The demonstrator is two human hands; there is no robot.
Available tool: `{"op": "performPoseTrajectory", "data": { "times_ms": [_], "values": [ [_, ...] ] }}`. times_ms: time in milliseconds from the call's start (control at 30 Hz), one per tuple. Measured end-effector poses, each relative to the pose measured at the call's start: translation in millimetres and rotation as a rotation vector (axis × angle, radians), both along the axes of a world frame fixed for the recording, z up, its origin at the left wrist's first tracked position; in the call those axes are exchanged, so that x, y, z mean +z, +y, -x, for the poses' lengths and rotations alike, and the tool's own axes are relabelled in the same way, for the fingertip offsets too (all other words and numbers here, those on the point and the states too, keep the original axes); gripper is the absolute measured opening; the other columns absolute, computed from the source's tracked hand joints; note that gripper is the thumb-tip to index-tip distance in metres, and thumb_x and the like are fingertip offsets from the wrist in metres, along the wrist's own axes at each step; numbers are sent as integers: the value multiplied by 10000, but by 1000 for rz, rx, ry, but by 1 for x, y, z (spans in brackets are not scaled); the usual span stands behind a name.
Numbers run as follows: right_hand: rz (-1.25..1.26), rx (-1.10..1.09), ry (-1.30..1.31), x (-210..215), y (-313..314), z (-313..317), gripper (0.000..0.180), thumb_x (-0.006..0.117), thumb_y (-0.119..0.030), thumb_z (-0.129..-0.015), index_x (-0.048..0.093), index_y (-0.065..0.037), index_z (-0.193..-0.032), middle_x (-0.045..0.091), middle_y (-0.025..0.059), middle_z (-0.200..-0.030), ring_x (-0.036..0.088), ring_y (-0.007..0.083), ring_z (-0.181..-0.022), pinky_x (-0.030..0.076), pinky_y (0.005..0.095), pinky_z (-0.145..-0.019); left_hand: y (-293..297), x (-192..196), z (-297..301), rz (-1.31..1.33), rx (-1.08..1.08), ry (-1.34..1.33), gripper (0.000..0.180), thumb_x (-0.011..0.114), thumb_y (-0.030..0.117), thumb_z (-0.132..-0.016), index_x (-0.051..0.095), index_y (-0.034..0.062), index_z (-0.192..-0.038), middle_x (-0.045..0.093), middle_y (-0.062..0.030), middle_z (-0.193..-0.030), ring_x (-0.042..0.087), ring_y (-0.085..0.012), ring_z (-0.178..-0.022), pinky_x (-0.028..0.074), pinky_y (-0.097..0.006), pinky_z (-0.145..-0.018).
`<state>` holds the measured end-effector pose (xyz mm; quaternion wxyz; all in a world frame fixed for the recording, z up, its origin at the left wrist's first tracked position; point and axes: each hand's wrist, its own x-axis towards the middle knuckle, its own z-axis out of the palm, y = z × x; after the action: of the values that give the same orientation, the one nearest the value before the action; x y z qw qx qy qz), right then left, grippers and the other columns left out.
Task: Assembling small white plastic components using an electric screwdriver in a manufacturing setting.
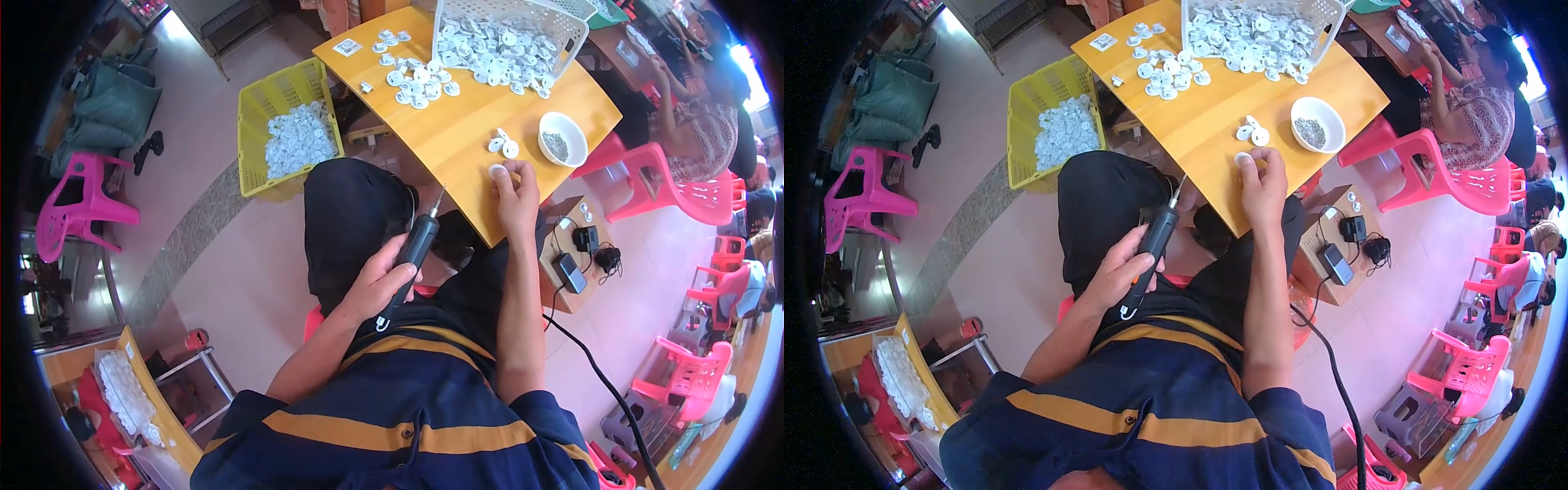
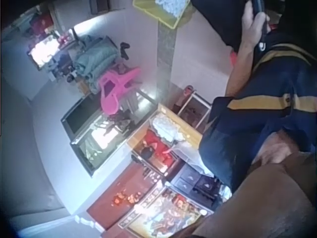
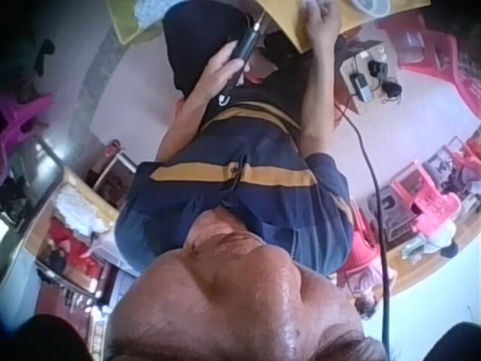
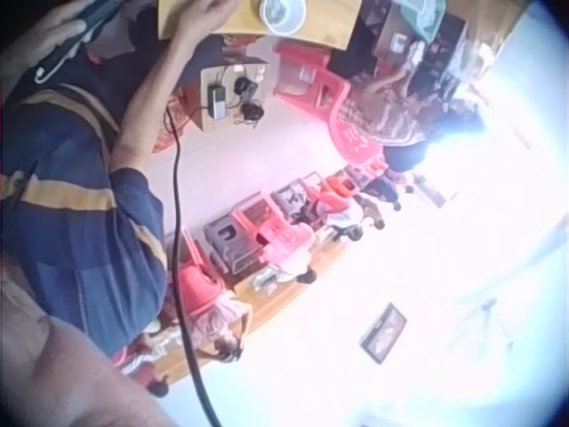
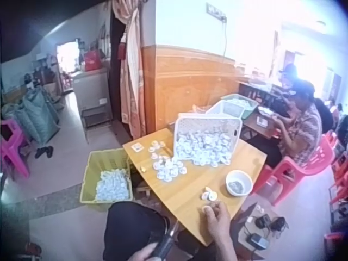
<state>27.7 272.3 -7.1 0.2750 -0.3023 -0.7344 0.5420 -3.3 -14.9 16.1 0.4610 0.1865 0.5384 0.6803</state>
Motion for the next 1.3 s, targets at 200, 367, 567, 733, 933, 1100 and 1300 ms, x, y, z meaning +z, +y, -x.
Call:
{"op": "performPoseTrajectory", "data": {
  "times_ms": [200,367,567,733,933,1100,1300],
  "values": [
    [541,77,292,2,-13,-7,137,632,-91,-1007,607,-93,-1142,650,26,-993,576,81,-794,458,213,-703,-1,-3,-1,-22,-9,11,519,524,150,-1007,389,9,-1487,619,-72,-966,621,-122,-704,528,-265,-665],
    [565,95,266,-1,-22,-6,247,646,-69,-992,651,-69,-1239,661,-1,-1013,561,75,-789,453,209,-705,0,-5,-2,-24,-15,9,521,529,152,-1006,388,10,-1487,621,-75,-973,626,-125,-708,527,-265,-667],
    [467,125,215,2,-38,2,262,656,-70,-988,665,-56,-1249,664,-24,-977,556,59,-792,445,202,-692,-1,-2,-2,-31,-22,7,537,530,152,-1001,376,12,-1497,620,-78,-985,628,-129,-718,528,-270,-680],
    [341,126,217,-6,-46,3,227,647,-69,-992,670,-33,-1215,665,-14,-979,580,48,-808,470,194,-690,-2,-5,-3,-62,-17,-2,544,530,109,-981,385,24,-1499,617,-49,-949,610,-104,-714,515,-256,-671],
    [400,140,189,-5,-55,3,215,646,-53,-989,673,-20,-1200,669,-11,-968,584,52,-780,480,189,-671,2,-1,-3,5,-59,96,581,521,92,-979,348,19,-1529,606,-72,-1015,614,-118,-757,520,-260,-703],
    [385,144,193,-9,-54,2,197,668,-42,-978,707,3,-1165,692,-3,-970,634,64,-867,525,212,-792,4,-4,-4,41,-56,132,577,537,86,-982,360,30,-1529,604,-58,-1012,607,-104,-761,515,-250,-693],
    [337,160,182,-11,-54,1,183,677,-43,-970,719,4,-1143,690,-9,-931,624,59,-819,521,211,-761,6,-5,-3,41,-55,140,567,534,86,-982,371,41,-1524,605,-56,-1002,606,-100,-753,514,-244,-685]
  ]
}}
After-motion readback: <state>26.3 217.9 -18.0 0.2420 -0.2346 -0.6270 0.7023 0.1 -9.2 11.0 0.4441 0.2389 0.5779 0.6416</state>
